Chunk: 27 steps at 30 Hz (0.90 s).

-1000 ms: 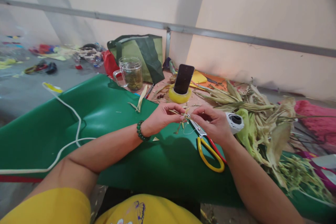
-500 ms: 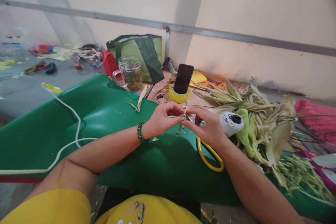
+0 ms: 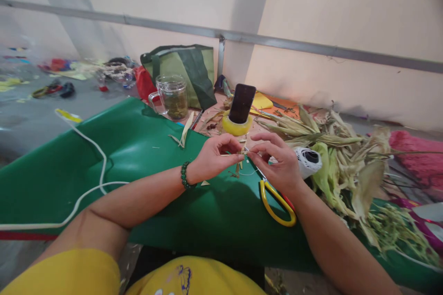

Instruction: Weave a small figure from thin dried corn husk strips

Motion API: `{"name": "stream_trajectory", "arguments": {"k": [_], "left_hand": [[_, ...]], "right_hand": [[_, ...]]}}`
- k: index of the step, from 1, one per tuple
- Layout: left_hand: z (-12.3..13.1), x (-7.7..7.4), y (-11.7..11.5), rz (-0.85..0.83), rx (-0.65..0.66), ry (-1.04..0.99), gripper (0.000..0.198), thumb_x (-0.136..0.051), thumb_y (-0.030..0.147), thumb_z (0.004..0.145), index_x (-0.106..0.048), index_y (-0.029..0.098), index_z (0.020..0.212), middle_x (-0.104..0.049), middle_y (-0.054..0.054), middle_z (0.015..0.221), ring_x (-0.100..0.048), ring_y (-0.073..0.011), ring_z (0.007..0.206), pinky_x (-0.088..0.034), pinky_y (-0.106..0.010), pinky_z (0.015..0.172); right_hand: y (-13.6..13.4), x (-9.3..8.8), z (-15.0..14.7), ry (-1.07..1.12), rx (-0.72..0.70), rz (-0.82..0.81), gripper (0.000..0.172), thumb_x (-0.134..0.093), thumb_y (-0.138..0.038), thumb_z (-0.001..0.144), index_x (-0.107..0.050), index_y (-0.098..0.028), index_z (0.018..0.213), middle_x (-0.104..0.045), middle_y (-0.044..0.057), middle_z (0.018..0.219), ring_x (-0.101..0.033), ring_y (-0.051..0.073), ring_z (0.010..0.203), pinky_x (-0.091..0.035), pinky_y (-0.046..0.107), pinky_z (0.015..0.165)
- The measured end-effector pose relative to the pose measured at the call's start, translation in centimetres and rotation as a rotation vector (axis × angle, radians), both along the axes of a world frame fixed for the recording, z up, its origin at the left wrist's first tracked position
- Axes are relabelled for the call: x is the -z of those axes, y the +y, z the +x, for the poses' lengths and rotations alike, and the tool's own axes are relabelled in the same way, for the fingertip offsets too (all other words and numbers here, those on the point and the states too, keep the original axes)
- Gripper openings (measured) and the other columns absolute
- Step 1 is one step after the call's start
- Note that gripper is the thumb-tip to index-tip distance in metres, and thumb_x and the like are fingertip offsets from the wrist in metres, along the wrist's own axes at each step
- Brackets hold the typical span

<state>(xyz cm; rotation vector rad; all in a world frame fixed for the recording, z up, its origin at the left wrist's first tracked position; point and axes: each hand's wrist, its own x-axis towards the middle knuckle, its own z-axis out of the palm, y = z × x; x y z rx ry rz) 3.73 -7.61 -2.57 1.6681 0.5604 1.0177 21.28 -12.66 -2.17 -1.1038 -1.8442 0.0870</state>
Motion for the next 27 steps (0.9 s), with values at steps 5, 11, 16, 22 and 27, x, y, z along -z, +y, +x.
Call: {"name": "stream_trajectory", "arguments": {"k": [5,11,16,22,27], "left_hand": [[0.0,0.1,0.0,-0.047,0.025,-0.026,0.026,-0.076,0.031,0.067,-0.058,0.013,0.071,-0.059,0.001,0.068,-0.054,-0.0085,0.061,-0.048,-0.021,0.058],[0.0,0.0,0.0,-0.070,0.024,-0.005,0.024,-0.076,0.028,0.066,-0.058,0.013,0.072,-0.059,0.000,0.068,-0.055,-0.0088,0.062,-0.049,-0.022,0.059],[-0.2,-0.4,0.1,-0.059,0.010,0.059,0.022,-0.073,0.026,0.066,-0.059,0.013,0.076,-0.059,0.000,0.068,-0.055,-0.0087,0.062,-0.048,-0.020,0.058],[-0.3,-1.1,0.1,-0.147,0.097,0.140,0.018,-0.072,0.023,0.066,-0.058,0.013,0.072,-0.059,0.002,0.067,-0.058,-0.0091,0.062,-0.049,-0.020,0.059],[-0.3,-0.9,0.5,-0.359,0.193,0.129,0.023,-0.073,0.028,0.066,-0.057,0.013,0.071,-0.059,0.003,0.065,-0.060,-0.0083,0.056,-0.050,-0.021,0.058]], "right_hand": [[-0.1,-0.1,0.0,-0.009,0.003,-0.013,0.010,-0.060,-0.016,0.082,-0.063,-0.017,0.072,-0.064,0.007,0.101,-0.048,0.002,0.047,-0.045,0.020,0.045],[-0.4,-0.5,-0.1,0.056,-0.031,-0.093,0.006,-0.059,-0.019,0.082,-0.063,-0.016,0.078,-0.063,0.008,0.101,-0.046,0.003,0.048,-0.043,0.020,0.045],[0.2,-0.2,0.0,0.069,-0.113,-0.241,0.017,-0.065,-0.030,0.080,-0.070,-0.018,0.092,-0.067,0.006,0.094,-0.049,0.006,0.051,-0.042,0.022,0.046],[0.8,-0.1,0.4,0.096,-0.196,-0.329,0.022,-0.061,-0.031,0.084,-0.069,-0.017,0.069,-0.064,0.004,0.070,-0.057,0.013,0.066,-0.045,0.026,0.061],[0.4,-1.1,0.8,0.180,-0.298,-0.619,0.033,-0.054,-0.044,0.086,-0.061,-0.016,0.070,-0.052,-0.002,0.059,-0.045,0.008,0.047,-0.035,0.022,0.047]]}}
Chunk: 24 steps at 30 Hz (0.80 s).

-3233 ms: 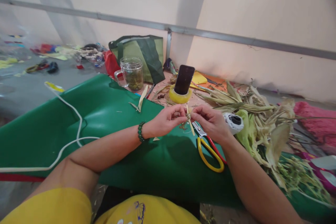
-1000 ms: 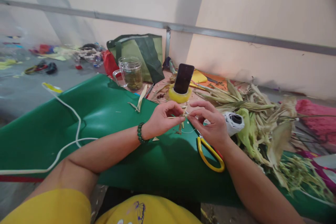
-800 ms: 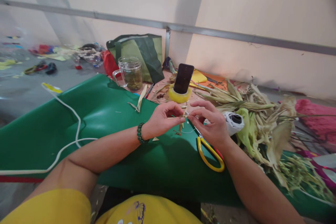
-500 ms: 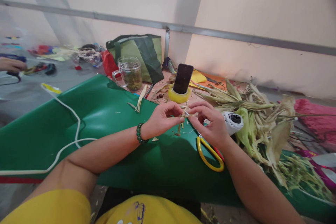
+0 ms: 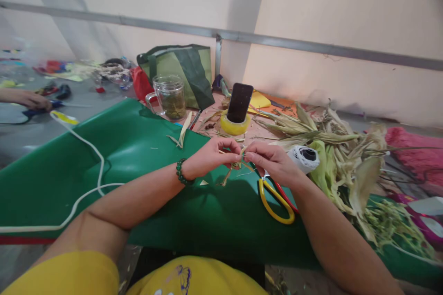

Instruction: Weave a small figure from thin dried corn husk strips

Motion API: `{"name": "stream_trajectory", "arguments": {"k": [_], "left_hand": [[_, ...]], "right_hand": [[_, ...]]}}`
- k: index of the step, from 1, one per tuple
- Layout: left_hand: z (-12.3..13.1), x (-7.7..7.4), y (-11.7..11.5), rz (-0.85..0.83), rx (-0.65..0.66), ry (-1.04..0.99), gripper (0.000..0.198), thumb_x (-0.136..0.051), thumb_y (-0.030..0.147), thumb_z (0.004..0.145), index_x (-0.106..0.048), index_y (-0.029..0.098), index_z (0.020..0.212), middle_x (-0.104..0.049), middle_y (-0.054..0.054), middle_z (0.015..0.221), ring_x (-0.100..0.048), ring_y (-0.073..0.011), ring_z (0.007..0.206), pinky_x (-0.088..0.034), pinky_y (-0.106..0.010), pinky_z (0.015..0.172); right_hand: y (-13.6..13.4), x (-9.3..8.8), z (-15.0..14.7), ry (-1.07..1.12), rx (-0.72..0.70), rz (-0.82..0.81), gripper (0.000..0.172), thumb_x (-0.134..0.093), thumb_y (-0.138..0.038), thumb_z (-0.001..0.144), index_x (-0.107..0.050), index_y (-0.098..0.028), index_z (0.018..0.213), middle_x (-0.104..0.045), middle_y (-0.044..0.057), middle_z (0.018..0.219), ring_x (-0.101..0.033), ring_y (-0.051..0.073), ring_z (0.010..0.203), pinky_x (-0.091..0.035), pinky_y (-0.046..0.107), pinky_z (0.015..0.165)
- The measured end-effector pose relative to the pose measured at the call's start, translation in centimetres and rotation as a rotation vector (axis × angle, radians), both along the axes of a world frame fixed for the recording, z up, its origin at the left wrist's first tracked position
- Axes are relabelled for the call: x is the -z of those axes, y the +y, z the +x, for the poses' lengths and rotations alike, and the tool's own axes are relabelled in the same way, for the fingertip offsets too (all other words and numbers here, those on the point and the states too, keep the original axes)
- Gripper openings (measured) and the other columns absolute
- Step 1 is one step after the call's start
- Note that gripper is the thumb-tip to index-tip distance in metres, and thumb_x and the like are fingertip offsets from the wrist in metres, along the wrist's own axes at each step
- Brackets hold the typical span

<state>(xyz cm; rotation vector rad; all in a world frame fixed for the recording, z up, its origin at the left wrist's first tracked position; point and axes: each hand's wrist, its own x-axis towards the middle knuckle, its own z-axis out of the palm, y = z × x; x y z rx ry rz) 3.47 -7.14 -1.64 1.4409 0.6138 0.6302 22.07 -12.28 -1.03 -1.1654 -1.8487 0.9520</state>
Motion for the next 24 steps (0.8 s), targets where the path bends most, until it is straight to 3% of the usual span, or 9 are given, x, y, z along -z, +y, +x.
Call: {"name": "stream_trajectory", "arguments": {"k": [6,8,12,15,19,21,22,24], "left_hand": [[0.1,0.1,0.4,-0.126,0.023,0.012,0.028,-0.077,0.031,0.062,-0.058,0.013,0.071,-0.060,0.003,0.066,-0.062,-0.0091,0.055,-0.047,-0.020,0.056],[0.1,0.1,0.6,-0.165,0.020,0.023,0.028,-0.077,0.031,0.062,-0.058,0.013,0.071,-0.060,0.003,0.064,-0.061,-0.0085,0.054,-0.046,-0.020,0.055],[0.1,0.3,1.7,-0.184,-0.096,-0.012,0.024,-0.077,0.025,0.060,-0.058,0.013,0.067,-0.057,0.004,0.060,-0.060,-0.0080,0.054,-0.046,-0.019,0.055],[-0.1,0.6,2.8,-0.215,-0.179,-0.055,0.020,-0.076,0.019,0.060,-0.057,0.013,0.065,-0.051,0.006,0.053,-0.056,-0.0069,0.050,-0.049,-0.020,0.056],[-0.3,1.0,4.1,-0.260,-0.226,-0.062,0.015,-0.072,0.017,0.063,-0.057,0.013,0.063,-0.049,0.007,0.050,-0.052,-0.0053,0.045,-0.049,-0.021,0.055],[-0.4,1.1,4.5,-0.261,-0.230,-0.048,0.015,-0.071,0.016,0.063,-0.057,0.013,0.062,-0.047,0.007,0.048,-0.052,-0.0059,0.045,-0.047,-0.020,0.052],[-0.4,1.2,4.6,-0.258,-0.230,-0.031,0.014,-0.071,0.016,0.062,-0.057,0.013,0.062,-0.047,0.007,0.047,-0.054,-0.0068,0.046,-0.045,-0.019,0.050],[-0.4,1.2,4.6,-0.243,-0.230,0.003,0.014,-0.071,0.016,0.062,-0.058,0.013,0.062,-0.050,0.006,0.047,-0.057,-0.0083,0.048,-0.041,-0.017,0.047]], "right_hand": [[0.6,0.4,0.2,0.155,-0.050,-0.311,0.043,-0.056,-0.057,0.080,-0.053,-0.017,0.067,-0.051,-0.004,0.052,-0.032,0.004,0.038,-0.020,0.020,0.038],[0.7,0.7,0.2,0.182,-0.049,-0.383,0.044,-0.058,-0.060,0.078,-0.053,-0.017,0.068,-0.044,-0.007,0.045,-0.028,0.004,0.037,-0.016,0.019,0.038],[0.7,0.0,1.3,0.111,-0.002,-0.367,0.048,-0.060,-0.063,0.073,-0.050,-0.017,0.063,-0.035,-0.008,0.043,-0.026,0.005,0.040,-0.017,0.020,0.041],[0.7,-1.9,3.8,-0.039,0.253,-0.188,0.048,-0.056,-0.065,0.073,-0.052,-0.019,0.063,-0.037,-0.006,0.046,-0.029,0.007,0.042,-0.022,0.022,0.043],[-1.1,-3.5,7.2,-0.561,0.966,0.230,0.032,-0.054,-0.049,0.081,-0.062,-0.019,0.086,-0.060,0.010,0.078,-0.045,0.015,0.053,-0.029,0.028,0.047],[-3.2,-2.5,7.4,-0.776,0.907,0.190,0.029,-0.048,-0.043,0.087,-0.065,-0.020,0.093,-0.064,0.013,0.084,-0.054,0.020,0.060,-0.035,0.031,0.051],[-4.4,-1.4,6.9,-0.812,0.784,0.087,0.029,-0.046,-0.043,0.088,-0.065,-0.022,0.090,-0.064,0.009,0.074,-0.057,0.021,0.060,-0.039,0.031,0.054],[-6.7,1.4,5.3,-0.810,0.399,-0.083,0.029,-0.042,-0.039,0.090,-0.066,-0.023,0.091,-0.067,0.006,0.076,-0.063,0.021,0.068,-0.047,0.031,0.063]]}}
